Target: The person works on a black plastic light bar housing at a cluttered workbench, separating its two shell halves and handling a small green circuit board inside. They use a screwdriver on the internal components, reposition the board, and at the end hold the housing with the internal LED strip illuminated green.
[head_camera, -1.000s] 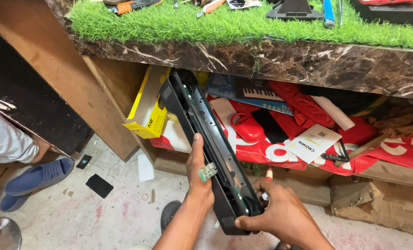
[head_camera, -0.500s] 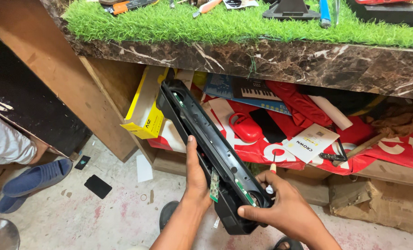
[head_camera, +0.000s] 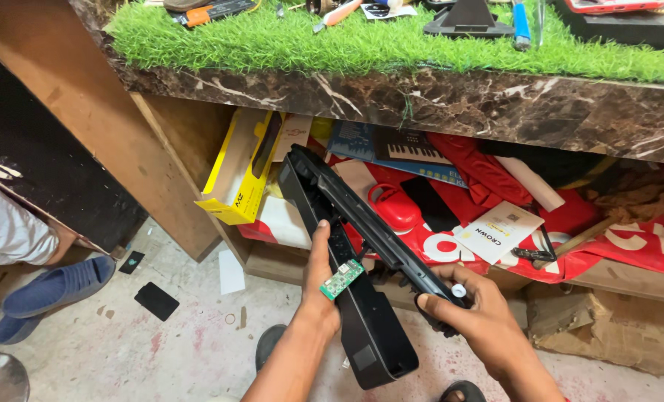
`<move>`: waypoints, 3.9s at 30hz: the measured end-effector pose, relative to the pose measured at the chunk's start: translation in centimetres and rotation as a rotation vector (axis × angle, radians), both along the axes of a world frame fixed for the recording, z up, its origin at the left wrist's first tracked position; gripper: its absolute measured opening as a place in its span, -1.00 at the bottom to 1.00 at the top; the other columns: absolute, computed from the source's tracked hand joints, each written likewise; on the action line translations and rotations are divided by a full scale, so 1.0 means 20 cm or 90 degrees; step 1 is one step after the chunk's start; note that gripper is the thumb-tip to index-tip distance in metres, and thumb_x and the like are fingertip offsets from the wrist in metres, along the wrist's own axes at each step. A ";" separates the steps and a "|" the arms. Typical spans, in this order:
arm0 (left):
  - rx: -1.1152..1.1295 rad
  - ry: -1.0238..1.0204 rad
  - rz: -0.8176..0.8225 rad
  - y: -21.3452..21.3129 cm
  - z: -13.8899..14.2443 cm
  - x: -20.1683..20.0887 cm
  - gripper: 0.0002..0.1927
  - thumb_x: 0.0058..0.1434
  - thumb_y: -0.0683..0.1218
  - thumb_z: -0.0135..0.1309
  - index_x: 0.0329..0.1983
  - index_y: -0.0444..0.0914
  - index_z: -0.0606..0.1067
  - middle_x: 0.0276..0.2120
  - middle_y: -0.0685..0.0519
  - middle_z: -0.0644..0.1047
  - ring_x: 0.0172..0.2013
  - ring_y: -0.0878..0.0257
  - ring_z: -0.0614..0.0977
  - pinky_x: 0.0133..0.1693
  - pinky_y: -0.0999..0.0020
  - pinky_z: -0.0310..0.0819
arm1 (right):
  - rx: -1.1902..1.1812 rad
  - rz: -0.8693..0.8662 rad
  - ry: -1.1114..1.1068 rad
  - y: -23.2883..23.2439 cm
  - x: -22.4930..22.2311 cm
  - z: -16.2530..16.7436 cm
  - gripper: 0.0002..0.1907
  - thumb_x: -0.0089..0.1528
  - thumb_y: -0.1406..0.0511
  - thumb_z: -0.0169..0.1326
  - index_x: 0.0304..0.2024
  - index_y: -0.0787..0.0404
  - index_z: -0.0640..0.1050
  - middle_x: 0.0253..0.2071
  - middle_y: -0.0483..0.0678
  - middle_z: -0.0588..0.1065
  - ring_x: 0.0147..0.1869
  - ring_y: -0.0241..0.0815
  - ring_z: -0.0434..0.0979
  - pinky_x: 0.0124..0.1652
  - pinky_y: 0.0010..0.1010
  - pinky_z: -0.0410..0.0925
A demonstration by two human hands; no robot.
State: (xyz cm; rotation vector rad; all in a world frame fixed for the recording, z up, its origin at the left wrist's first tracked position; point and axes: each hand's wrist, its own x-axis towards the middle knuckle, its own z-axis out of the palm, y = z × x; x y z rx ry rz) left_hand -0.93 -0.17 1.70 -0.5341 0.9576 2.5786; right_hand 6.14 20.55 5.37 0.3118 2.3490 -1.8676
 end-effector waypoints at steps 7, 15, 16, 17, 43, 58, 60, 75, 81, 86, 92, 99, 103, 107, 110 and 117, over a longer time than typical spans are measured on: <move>-0.104 0.025 0.123 -0.05 -0.03 -0.04 -0.49 0.11 0.29 0.16 -0.12 -0.20 0.60 -0.37 0.10 0.64 -0.44 0.30 0.63 -0.37 0.34 0.55 | -0.051 -0.023 0.063 0.03 -0.01 -0.01 -0.58 0.03 0.28 0.24 -0.07 0.32 0.61 -0.47 -0.08 0.49 -0.41 -0.28 0.46 -0.36 -0.41 0.31; -0.086 -0.049 0.173 -0.07 -0.05 -0.05 -0.50 0.10 0.32 0.14 -0.12 -0.11 0.52 -0.44 0.16 0.50 -0.47 0.31 0.54 -0.41 0.29 0.49 | -0.055 -0.020 0.105 0.00 0.02 0.02 -0.57 0.03 0.28 0.21 -0.05 0.31 0.60 -0.48 -0.08 0.48 -0.39 -0.29 0.45 -0.34 -0.43 0.26; -0.072 -0.049 0.168 -0.06 -0.04 -0.05 -0.51 0.09 0.32 0.13 -0.13 -0.10 0.52 -0.43 0.16 0.52 -0.46 0.30 0.56 -0.41 0.29 0.50 | -0.049 -0.019 0.110 0.00 0.02 0.01 -0.57 0.03 0.28 0.21 -0.05 0.30 0.60 -0.47 -0.09 0.48 -0.38 -0.31 0.44 -0.34 -0.43 0.27; -0.057 -0.049 0.162 -0.06 -0.04 -0.04 -0.52 0.08 0.31 0.13 -0.13 -0.10 0.53 -0.42 0.15 0.54 -0.45 0.29 0.57 -0.41 0.28 0.51 | -0.042 -0.018 0.115 0.00 0.03 0.01 -0.56 0.02 0.29 0.22 -0.04 0.29 0.59 -0.46 -0.11 0.47 -0.38 -0.32 0.43 -0.34 -0.44 0.27; 0.077 0.098 0.167 0.00 -0.01 0.00 -0.27 0.20 0.49 -0.24 0.15 -0.07 0.45 -0.04 0.13 0.56 0.02 0.21 0.56 0.11 0.17 0.42 | 0.381 0.045 0.303 -0.31 0.10 0.10 -0.19 -0.20 0.19 0.42 0.10 0.21 0.48 -0.14 0.11 0.55 -0.08 0.03 0.58 -0.11 -0.19 0.42; 0.143 0.109 0.027 0.01 -0.05 0.01 -0.48 0.20 0.20 -0.12 -0.13 -0.31 0.53 -0.32 -0.08 0.62 -0.27 0.06 0.69 -0.19 0.13 0.62 | -0.088 -0.003 0.122 -0.07 -0.02 -0.09 -0.45 0.17 0.12 0.13 0.16 0.22 0.46 -0.01 -0.01 0.63 0.07 -0.16 0.62 0.05 -0.33 0.45; 0.145 0.140 -0.016 0.02 -0.04 0.02 -0.45 0.20 0.19 -0.15 -0.10 -0.34 0.56 -0.31 -0.09 0.65 -0.31 0.10 0.68 -0.18 0.18 0.61 | -0.184 0.016 0.014 -0.03 -0.04 -0.11 -0.45 0.21 0.09 0.07 0.18 0.23 0.45 -0.02 -0.04 0.63 0.05 -0.19 0.63 0.00 -0.36 0.45; -0.129 0.194 0.010 0.11 -0.10 0.02 -0.57 0.36 0.21 -0.10 -0.13 -0.23 0.53 -0.37 0.06 0.60 -0.39 0.27 0.62 -0.31 0.32 0.53 | -0.266 0.020 -0.084 -0.15 -0.04 -0.09 -0.58 0.12 0.35 0.22 0.02 0.39 0.54 -0.33 0.01 0.62 -0.43 -0.30 0.60 -0.40 -0.42 0.49; -0.162 0.198 -0.036 0.12 -0.02 0.08 -0.43 0.29 0.32 -0.13 -0.10 -0.22 0.55 -0.34 0.09 0.63 -0.36 0.36 0.67 -0.27 0.40 0.57 | -0.044 -0.062 -0.004 -0.18 -0.07 -0.15 -0.57 0.06 0.28 0.28 -0.05 0.35 0.58 -0.38 0.03 0.64 -0.45 -0.26 0.58 -0.43 -0.41 0.45; -0.198 0.154 -0.122 0.09 0.04 0.10 -0.63 0.16 0.09 0.17 -0.05 -0.18 0.55 -0.28 0.14 0.64 -0.27 0.37 0.69 -0.19 0.37 0.61 | 0.151 -0.079 0.116 -0.16 -0.09 -0.17 -0.51 0.01 0.23 0.35 -0.07 0.35 0.59 -0.37 0.03 0.66 -0.40 -0.29 0.63 -0.36 -0.44 0.48; -0.121 0.097 -0.105 0.08 -0.06 0.06 -0.69 0.20 0.07 0.14 -0.15 -0.23 0.53 -0.44 0.10 0.54 -0.51 0.37 0.59 -0.49 0.43 0.49 | -0.031 -0.119 0.008 -0.11 -0.09 -0.15 -0.53 0.05 0.27 0.28 -0.03 0.39 0.58 -0.37 0.10 0.65 -0.44 -0.20 0.63 -0.42 -0.37 0.49; -0.082 0.133 -0.075 0.09 -0.10 0.00 -0.70 0.19 0.04 0.18 -0.22 -0.27 0.45 -0.46 0.07 0.52 -0.48 0.29 0.57 -0.46 0.39 0.48 | -0.184 -0.081 0.006 -0.04 -0.14 -0.17 -0.56 0.12 0.32 0.21 0.01 0.43 0.54 -0.33 0.10 0.64 -0.42 -0.23 0.64 -0.40 -0.42 0.50; -0.091 0.088 -0.079 0.06 -0.07 -0.02 -0.69 0.13 0.03 0.17 -0.17 -0.26 0.49 -0.42 0.03 0.58 -0.39 0.25 0.66 -0.40 0.35 0.55 | -0.242 -0.079 -0.030 -0.02 -0.16 -0.19 -0.55 0.13 0.33 0.17 0.04 0.42 0.51 -0.31 0.08 0.64 -0.40 -0.24 0.64 -0.37 -0.41 0.51; -0.084 0.104 -0.068 0.03 -0.04 -0.04 -0.64 0.12 0.03 0.21 -0.17 -0.33 0.51 -0.39 -0.04 0.60 -0.35 0.20 0.67 -0.35 0.31 0.61 | -0.216 -0.059 -0.034 0.01 -0.17 -0.19 -0.54 0.13 0.35 0.16 0.07 0.44 0.51 -0.35 0.07 0.62 -0.45 -0.25 0.60 -0.42 -0.42 0.47; -0.110 0.116 -0.067 0.00 -0.03 -0.05 -0.62 0.11 0.07 0.21 -0.18 -0.31 0.51 -0.38 -0.04 0.61 -0.35 0.20 0.67 -0.32 0.29 0.63 | -0.240 -0.049 -0.042 0.01 -0.18 -0.20 -0.54 0.13 0.37 0.12 0.08 0.43 0.49 -0.36 0.07 0.62 -0.45 -0.24 0.62 -0.42 -0.40 0.50; -0.073 0.136 -0.082 -0.04 0.02 -0.07 -0.50 0.11 0.19 0.19 -0.19 -0.34 0.51 -0.37 -0.07 0.61 -0.32 0.17 0.70 -0.30 0.29 0.64 | -0.257 -0.030 -0.043 0.00 -0.17 -0.18 -0.49 0.09 0.42 0.09 0.12 0.39 0.48 -0.39 0.11 0.61 -0.52 -0.23 0.60 -0.48 -0.40 0.47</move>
